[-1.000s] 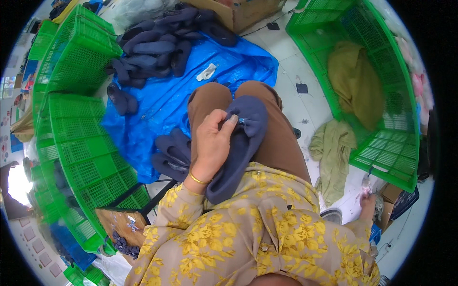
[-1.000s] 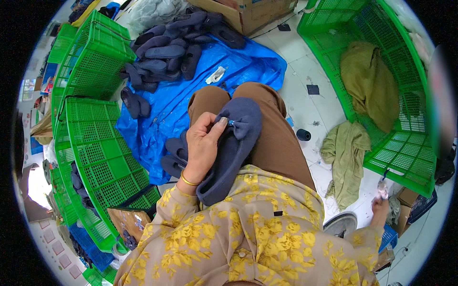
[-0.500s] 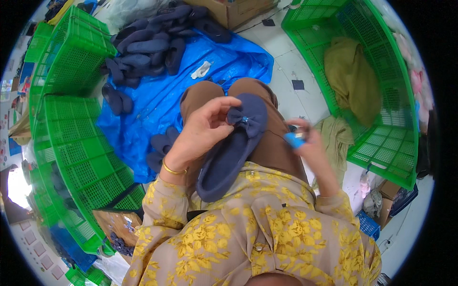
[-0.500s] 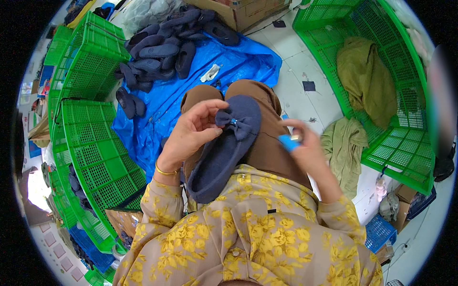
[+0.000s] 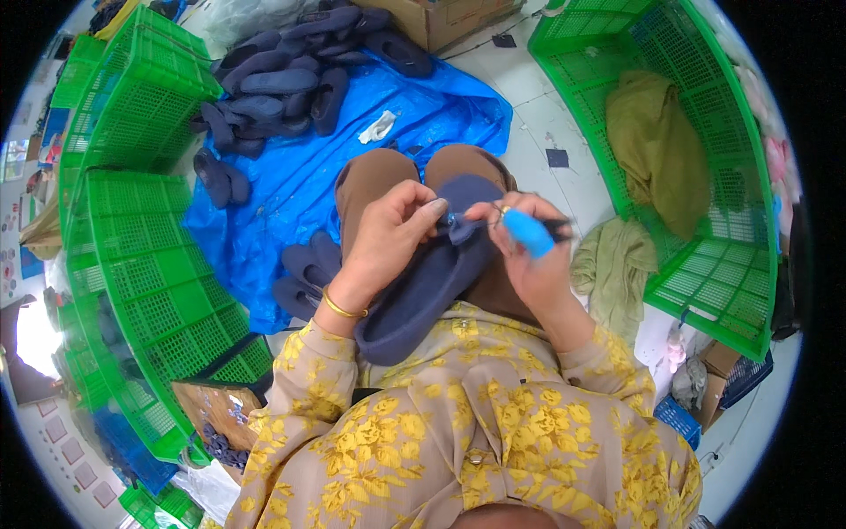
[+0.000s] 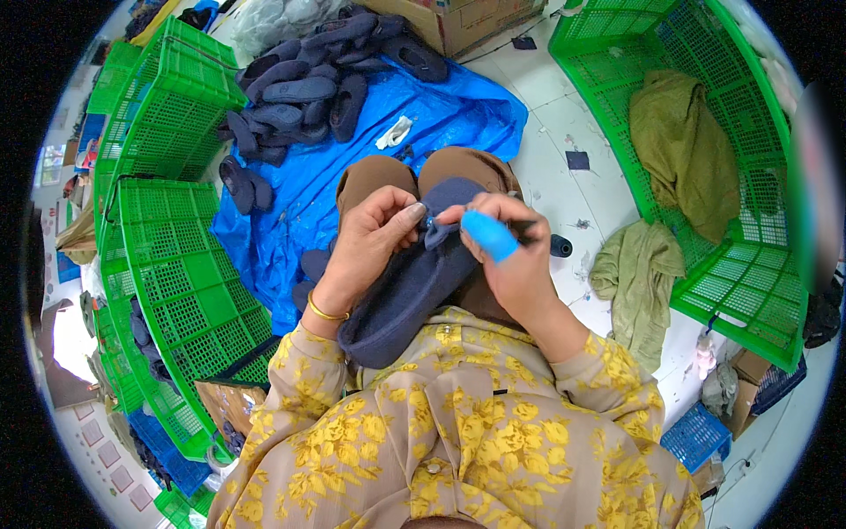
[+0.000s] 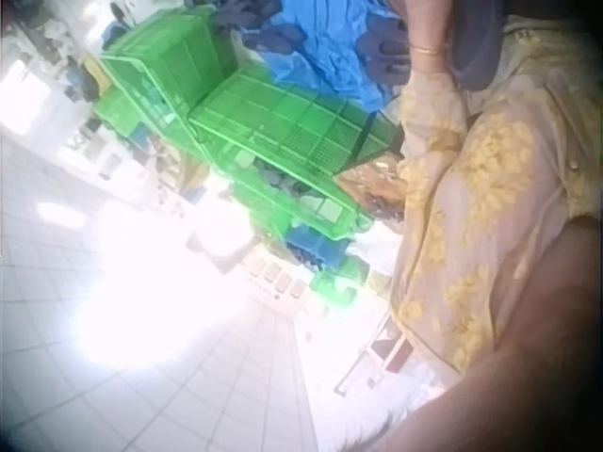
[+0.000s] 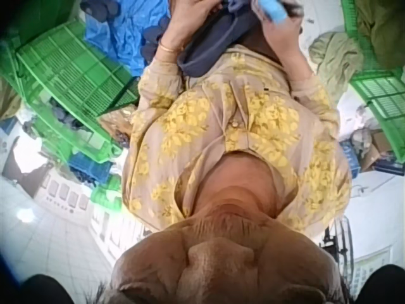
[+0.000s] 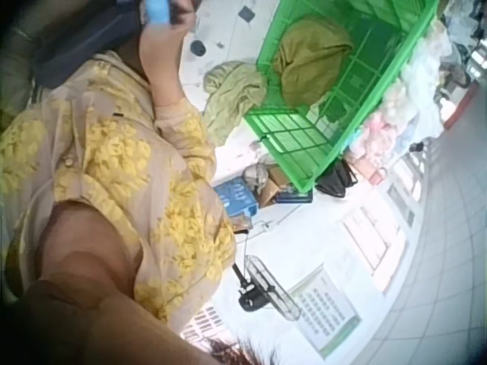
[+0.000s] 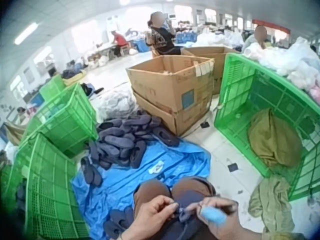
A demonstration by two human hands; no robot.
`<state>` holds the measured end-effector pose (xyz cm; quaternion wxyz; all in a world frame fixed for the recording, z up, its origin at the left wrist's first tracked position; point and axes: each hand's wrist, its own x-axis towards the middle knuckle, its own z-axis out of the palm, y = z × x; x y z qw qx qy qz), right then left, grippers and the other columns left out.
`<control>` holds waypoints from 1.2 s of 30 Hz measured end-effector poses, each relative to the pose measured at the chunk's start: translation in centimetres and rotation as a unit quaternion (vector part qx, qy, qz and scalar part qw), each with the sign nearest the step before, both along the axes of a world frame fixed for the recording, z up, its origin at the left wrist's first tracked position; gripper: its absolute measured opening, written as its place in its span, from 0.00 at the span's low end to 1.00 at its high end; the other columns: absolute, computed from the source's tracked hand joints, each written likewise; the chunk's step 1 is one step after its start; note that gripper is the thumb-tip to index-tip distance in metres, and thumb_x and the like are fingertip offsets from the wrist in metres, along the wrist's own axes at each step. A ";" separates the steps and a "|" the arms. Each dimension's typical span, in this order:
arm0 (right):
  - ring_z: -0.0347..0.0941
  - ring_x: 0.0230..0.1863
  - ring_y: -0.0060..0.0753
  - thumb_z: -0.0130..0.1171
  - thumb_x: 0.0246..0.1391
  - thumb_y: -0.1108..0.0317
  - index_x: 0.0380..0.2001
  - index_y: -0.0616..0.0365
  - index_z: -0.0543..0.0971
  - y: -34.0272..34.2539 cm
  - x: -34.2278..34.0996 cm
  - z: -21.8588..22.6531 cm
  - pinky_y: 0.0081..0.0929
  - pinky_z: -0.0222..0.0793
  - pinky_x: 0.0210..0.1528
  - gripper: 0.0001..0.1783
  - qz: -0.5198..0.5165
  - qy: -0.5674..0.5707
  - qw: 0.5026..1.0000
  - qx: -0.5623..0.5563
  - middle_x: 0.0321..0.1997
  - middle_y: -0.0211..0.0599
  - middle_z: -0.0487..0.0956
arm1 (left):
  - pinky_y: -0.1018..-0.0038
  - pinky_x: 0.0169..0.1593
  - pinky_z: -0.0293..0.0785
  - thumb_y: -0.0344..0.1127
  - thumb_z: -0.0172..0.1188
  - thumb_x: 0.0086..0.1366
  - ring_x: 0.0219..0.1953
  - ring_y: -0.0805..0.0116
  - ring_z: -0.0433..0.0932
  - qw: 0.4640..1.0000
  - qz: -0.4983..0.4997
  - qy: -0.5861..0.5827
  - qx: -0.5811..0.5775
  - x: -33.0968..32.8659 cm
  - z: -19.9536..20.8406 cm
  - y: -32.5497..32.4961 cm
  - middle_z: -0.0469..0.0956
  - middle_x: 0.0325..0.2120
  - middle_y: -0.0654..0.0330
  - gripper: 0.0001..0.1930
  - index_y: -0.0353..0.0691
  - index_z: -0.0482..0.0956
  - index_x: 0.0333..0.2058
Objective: The person sits on the floor and uses a blue-handled tool to stitch a dark blue slip-on shoe. They repeatedly insert the tool into the shoe's upper, pull the thread, and adjust the shoe's position while working.
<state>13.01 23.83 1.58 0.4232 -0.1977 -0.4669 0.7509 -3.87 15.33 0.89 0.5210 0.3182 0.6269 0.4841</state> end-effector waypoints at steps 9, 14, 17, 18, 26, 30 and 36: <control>0.45 0.12 0.16 0.49 0.56 0.69 0.14 0.47 0.56 0.8 -0.4 -0.1 0.21 0.45 0.19 0.20 0.132 0.088 0.931 -0.330 0.13 0.22 0.52 | 0.85 0.32 0.65 0.32 0.55 0.70 0.27 0.85 0.68 0.993 0.100 0.060 0.033 0.5 -0.6 -1.0 0.72 0.25 0.71 0.04 0.38 0.75 0.35; 0.43 0.12 0.16 0.50 0.56 0.69 0.14 0.46 0.56 0.3 -0.4 -1.0 0.21 0.44 0.19 0.20 0.163 0.110 0.916 -0.349 0.13 0.20 0.51 | 0.84 0.31 0.65 0.35 0.58 0.69 0.25 0.84 0.69 0.991 0.131 0.017 -0.008 -0.4 0.4 -1.9 0.73 0.24 0.70 0.06 0.38 0.76 0.37; 0.43 0.12 0.16 0.51 0.56 0.69 0.14 0.47 0.58 0.2 -0.3 -2.1 0.21 0.43 0.18 0.20 0.158 0.090 0.913 -0.365 0.13 0.19 0.51 | 0.83 0.27 0.64 0.41 0.58 0.69 0.24 0.83 0.70 0.987 0.124 0.081 -0.060 0.0 1.3 -1.0 0.73 0.24 0.69 0.11 0.38 0.76 0.37; 0.43 0.12 0.15 0.52 0.56 0.69 0.14 0.47 0.58 0.2 -0.2 -2.3 0.21 0.43 0.18 0.20 0.153 0.078 0.914 -0.369 0.13 0.19 0.51 | 0.83 0.26 0.64 0.43 0.58 0.69 0.23 0.83 0.70 0.982 0.127 0.117 -0.081 0.2 1.6 -0.6 0.74 0.24 0.69 0.13 0.38 0.76 0.38; 0.44 0.12 0.16 0.55 0.57 0.70 0.14 0.48 0.61 -0.3 -0.2 -1.0 0.21 0.43 0.17 0.20 0.113 0.011 0.936 -0.332 0.12 0.20 0.53 | 0.56 0.27 0.64 0.44 0.57 0.68 0.21 0.43 0.71 0.894 0.015 0.445 0.048 0.6 -0.4 2.1 0.71 0.18 0.43 0.22 0.32 0.72 0.20; 0.44 0.12 0.17 0.53 0.58 0.70 0.14 0.49 0.62 -0.2 0.5 -0.7 0.22 0.42 0.17 0.19 0.107 0.058 0.916 -0.383 0.12 0.20 0.52 | 0.56 0.26 0.63 0.40 0.55 0.69 0.21 0.44 0.71 0.880 0.027 0.468 0.078 0.6 -0.5 2.0 0.70 0.18 0.44 0.20 0.33 0.70 0.19; 0.47 0.13 0.18 0.52 0.60 0.69 0.16 0.50 0.64 0.2 1.0 -0.7 0.26 0.51 0.21 0.17 0.073 0.072 0.916 -0.389 0.12 0.20 0.53 | 0.60 0.25 0.63 0.36 0.58 0.66 0.20 0.48 0.69 0.879 0.026 0.469 0.081 0.7 -0.9 1.8 0.69 0.18 0.47 0.17 0.34 0.70 0.21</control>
